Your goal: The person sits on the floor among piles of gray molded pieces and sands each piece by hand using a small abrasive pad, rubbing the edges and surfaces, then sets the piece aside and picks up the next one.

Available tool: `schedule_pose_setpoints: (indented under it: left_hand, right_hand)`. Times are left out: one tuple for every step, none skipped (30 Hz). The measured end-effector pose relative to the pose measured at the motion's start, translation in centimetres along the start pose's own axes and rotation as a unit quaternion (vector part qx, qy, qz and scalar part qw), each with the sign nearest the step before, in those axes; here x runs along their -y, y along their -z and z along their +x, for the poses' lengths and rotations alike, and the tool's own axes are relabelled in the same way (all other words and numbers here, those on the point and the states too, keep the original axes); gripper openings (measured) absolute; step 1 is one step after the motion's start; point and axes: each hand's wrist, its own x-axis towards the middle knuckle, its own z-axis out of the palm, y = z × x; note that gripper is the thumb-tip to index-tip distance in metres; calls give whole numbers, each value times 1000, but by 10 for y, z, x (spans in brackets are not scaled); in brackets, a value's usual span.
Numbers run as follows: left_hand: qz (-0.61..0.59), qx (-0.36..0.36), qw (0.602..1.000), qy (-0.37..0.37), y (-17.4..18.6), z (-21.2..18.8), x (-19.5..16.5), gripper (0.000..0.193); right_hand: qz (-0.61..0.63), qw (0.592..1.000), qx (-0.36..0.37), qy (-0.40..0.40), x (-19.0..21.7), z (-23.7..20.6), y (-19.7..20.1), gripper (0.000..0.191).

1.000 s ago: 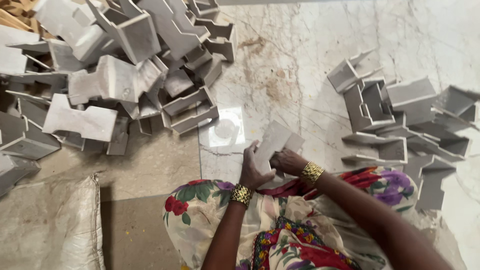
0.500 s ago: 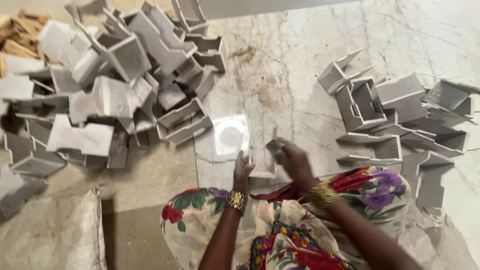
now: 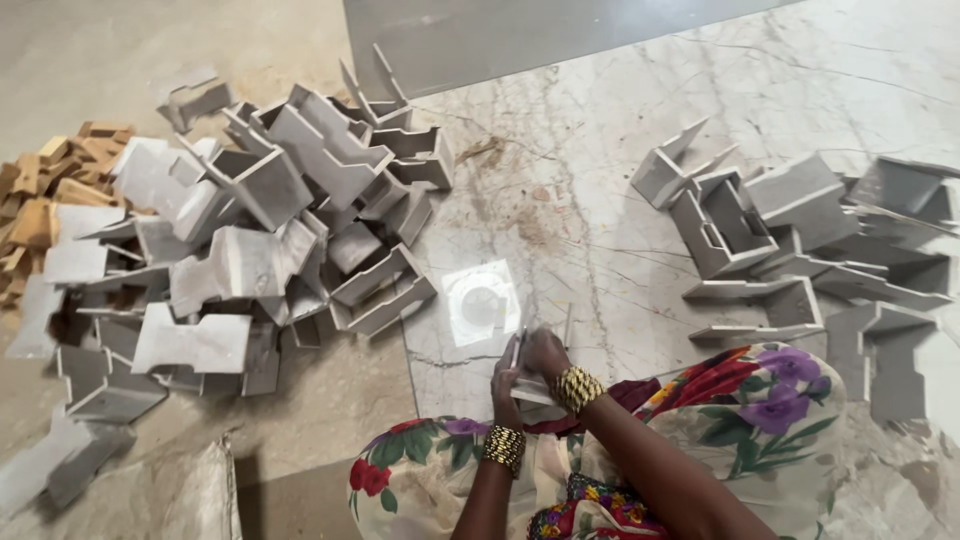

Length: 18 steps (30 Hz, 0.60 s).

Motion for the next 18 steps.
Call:
schedule_pose_setpoints:
  left_hand:
    - [-2, 3, 1000, 5, 2, 1, 2, 73]
    - [-4, 7, 1000, 8, 3, 2, 4, 72]
    - [-7, 9, 1000, 10, 5, 3, 6, 72]
    - [-7, 6, 1000, 6, 6, 5, 8, 71]
    - [-6, 2, 1000, 4, 8, 5, 11, 71]
    - [-6, -4, 1000, 4, 9, 4, 14, 70]
    - [9, -1, 1000, 8, 10, 4, 17, 69]
    - [25, 0, 1000, 11, 9, 4, 19, 67]
    - [43, 1, 999, 16, 10, 3, 20, 66]
    - [25, 2, 999, 24, 9, 3, 21, 65]
    - [8, 3, 999, 32, 9, 2, 21, 63]
    - [-9, 7, 999, 39, 8, 2, 22, 62]
    - [-40, 7, 998, 53, 7, 2, 20, 61]
    - [-74, 7, 995, 68, 6, 1, 16, 59]
    - [-109, 7, 991, 82, 4, 1, 11, 58]
    - [-97, 8, 993, 67, 2, 0, 6, 59]
    - [-85, 9, 995, 51, 1, 0, 0, 60]
    - [-72, 10, 997, 33, -1, 0, -6, 62]
  right_hand:
    - [88, 996, -22, -13, 4, 1, 2, 21]
    - [174, 983, -45, -24, 8, 2, 4, 19]
    - [259, 963, -67, -33, 12, 3, 5, 19]
    - [216, 971, -104, -6, 14, 4, 6, 19]
    - [171, 975, -138, 19, 17, 5, 6, 19]
    - [126, 976, -171, 44, 18, 5, 6, 21]
    - [130, 973, -185, 43, 20, 5, 5, 22]
    - [135, 970, -198, 44, 21, 5, 4, 24]
    - [141, 967, -209, 44, 21, 5, 3, 28]
    - [142, 954, -252, 79, 20, 6, 2, 27]
    - [143, 938, -294, 114, 19, 5, 1, 28]
    - [144, 919, -337, 147, 18, 3, 2, 30]
    - [144, 914, -333, 180, 18, 1, 3, 30]
    - [141, 909, -330, 212, 17, -1, 4, 31]
    - [137, 903, -325, 244, 16, -4, 5, 32]
    - [120, 899, -329, 264, 14, -7, 6, 33]
    - [103, 894, -331, 283, 12, -9, 7, 35]
    - [87, 888, -333, 304, 10, -11, 7, 37]
